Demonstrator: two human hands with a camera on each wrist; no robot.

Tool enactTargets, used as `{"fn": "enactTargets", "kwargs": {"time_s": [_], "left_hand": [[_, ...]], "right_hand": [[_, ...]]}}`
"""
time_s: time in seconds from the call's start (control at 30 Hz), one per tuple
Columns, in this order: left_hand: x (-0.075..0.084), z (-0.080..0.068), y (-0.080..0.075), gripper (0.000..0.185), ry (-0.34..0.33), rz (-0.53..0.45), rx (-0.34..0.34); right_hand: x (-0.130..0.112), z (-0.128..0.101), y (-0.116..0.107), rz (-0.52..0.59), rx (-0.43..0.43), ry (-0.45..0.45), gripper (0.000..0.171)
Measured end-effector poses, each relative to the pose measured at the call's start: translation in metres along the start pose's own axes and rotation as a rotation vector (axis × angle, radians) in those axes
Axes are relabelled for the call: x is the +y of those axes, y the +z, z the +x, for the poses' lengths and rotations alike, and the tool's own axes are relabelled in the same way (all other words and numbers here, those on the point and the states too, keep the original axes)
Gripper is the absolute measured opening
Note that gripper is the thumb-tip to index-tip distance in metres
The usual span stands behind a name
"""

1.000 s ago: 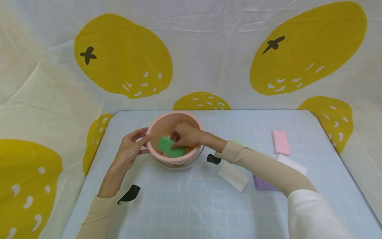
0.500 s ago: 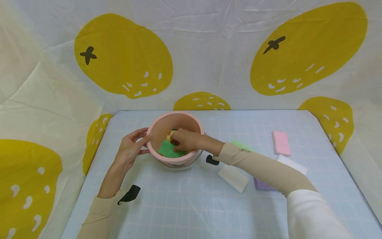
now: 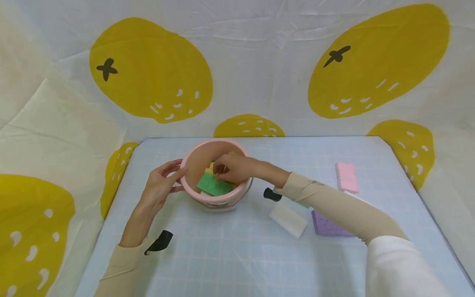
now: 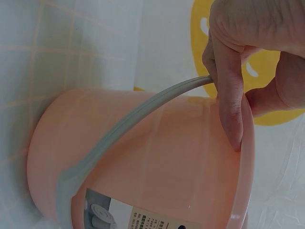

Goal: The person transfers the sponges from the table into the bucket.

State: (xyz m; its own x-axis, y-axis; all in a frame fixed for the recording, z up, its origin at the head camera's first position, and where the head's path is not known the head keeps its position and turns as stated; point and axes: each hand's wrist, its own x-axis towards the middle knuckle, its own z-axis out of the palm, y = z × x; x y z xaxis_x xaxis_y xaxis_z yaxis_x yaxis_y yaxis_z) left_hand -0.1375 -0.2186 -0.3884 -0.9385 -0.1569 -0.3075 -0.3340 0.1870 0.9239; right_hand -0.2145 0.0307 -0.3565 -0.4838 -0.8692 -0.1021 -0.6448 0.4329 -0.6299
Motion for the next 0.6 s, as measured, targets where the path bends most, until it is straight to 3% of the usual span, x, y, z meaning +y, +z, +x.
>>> {"fn": "enactTargets", "kwargs": {"time_s": [0.2, 0.6], "left_hand": [[0.001, -0.001, 0.000, 0.058, -0.008, 0.005, 0.005], [0.004, -0.002, 0.001, 0.059, -0.012, 0.006, 0.009]], "right_hand": [[0.004, -0.011, -0.013, 0.051, 0.029, -0.015, 0.023], [0.012, -0.038, -0.031, 0.160, 0.208, 0.022, 0.022]]}}
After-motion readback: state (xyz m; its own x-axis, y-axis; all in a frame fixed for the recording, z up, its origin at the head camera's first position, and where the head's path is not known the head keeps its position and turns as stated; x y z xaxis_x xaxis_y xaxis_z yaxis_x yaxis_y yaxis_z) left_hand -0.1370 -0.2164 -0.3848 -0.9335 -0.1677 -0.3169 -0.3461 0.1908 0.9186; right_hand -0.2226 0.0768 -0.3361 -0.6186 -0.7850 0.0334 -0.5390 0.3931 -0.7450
